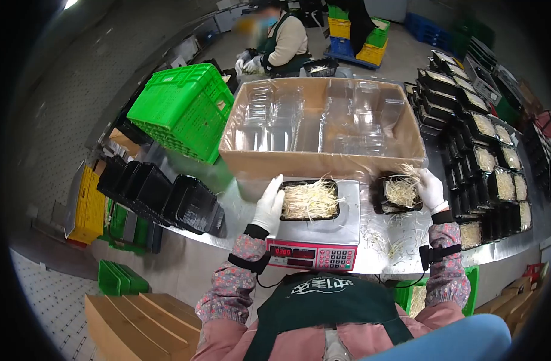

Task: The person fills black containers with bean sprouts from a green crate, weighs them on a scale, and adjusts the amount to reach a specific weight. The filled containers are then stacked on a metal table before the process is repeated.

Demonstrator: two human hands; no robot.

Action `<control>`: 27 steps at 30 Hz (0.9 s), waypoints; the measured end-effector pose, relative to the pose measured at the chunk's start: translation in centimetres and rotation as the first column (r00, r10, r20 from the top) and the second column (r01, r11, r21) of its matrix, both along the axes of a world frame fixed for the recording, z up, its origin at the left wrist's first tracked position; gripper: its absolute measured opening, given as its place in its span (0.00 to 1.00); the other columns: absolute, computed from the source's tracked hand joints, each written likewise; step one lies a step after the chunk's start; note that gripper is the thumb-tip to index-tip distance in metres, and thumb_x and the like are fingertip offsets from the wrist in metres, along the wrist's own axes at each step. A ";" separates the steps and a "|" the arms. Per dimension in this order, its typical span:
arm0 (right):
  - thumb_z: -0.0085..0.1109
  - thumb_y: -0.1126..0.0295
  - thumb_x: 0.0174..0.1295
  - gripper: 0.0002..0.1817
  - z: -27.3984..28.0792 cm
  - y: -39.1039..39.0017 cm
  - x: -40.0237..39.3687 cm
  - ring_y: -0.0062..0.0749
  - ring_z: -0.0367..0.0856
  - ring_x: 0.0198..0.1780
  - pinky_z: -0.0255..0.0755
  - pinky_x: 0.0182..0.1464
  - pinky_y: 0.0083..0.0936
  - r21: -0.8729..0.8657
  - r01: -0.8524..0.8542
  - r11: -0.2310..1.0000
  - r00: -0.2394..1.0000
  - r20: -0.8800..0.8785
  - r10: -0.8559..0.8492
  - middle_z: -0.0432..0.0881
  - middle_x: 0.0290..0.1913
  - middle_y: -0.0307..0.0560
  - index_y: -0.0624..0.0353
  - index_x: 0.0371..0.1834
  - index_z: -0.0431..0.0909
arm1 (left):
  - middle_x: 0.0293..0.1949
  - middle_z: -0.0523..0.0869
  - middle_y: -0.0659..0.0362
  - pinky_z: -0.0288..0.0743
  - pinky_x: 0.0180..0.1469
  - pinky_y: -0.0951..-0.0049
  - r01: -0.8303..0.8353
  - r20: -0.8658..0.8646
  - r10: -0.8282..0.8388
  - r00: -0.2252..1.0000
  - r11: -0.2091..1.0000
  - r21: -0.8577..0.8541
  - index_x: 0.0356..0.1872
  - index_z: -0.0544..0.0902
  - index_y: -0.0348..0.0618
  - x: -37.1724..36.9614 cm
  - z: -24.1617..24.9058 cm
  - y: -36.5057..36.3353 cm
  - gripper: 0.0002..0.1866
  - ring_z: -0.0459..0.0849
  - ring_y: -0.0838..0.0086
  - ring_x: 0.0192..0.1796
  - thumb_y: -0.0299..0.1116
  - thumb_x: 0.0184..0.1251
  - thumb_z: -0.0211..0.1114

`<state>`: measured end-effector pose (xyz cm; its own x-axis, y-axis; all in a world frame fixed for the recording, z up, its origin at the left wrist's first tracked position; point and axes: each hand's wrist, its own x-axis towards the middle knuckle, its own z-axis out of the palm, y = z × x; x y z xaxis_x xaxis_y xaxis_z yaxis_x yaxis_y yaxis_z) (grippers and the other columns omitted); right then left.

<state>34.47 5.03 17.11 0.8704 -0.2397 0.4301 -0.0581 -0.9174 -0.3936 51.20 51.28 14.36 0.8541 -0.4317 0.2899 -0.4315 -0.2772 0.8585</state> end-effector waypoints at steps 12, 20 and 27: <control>0.71 0.59 0.52 0.35 4.7 12.9 5.9 0.52 0.76 0.61 0.69 0.64 0.40 0.073 -0.207 0.975 0.978 0.014 0.207 0.79 0.58 0.60 0.64 0.62 0.73 | 0.70 0.68 0.45 0.56 0.74 0.67 -0.074 -0.231 0.019 0.973 0.970 -0.232 0.73 0.59 0.33 -0.6 0.6 0.6 0.27 0.64 0.62 0.74 0.32 0.77 0.49; 0.68 0.36 0.44 0.47 -0.4 22.8 10.9 0.72 0.65 0.67 0.70 0.57 0.60 -0.326 -0.411 0.851 0.873 -0.409 0.265 0.71 0.64 0.66 0.57 0.63 0.74 | 0.68 0.71 0.49 0.49 0.75 0.49 -0.177 0.499 -0.194 0.845 0.778 0.603 0.71 0.66 0.42 -2.1 -1.5 -3.7 0.33 0.66 0.48 0.70 0.46 0.68 0.59; 0.56 0.69 0.51 0.08 -3.0 20.4 9.3 0.49 0.85 0.28 0.77 0.31 0.40 -0.261 -0.492 0.831 0.856 -0.317 0.408 0.83 0.23 0.55 0.58 0.20 0.83 | 0.68 0.71 0.47 0.47 0.73 0.43 -0.186 0.461 -0.197 0.866 0.727 0.661 0.71 0.66 0.42 -2.2 -2.2 -4.3 0.34 0.67 0.49 0.69 0.48 0.68 0.58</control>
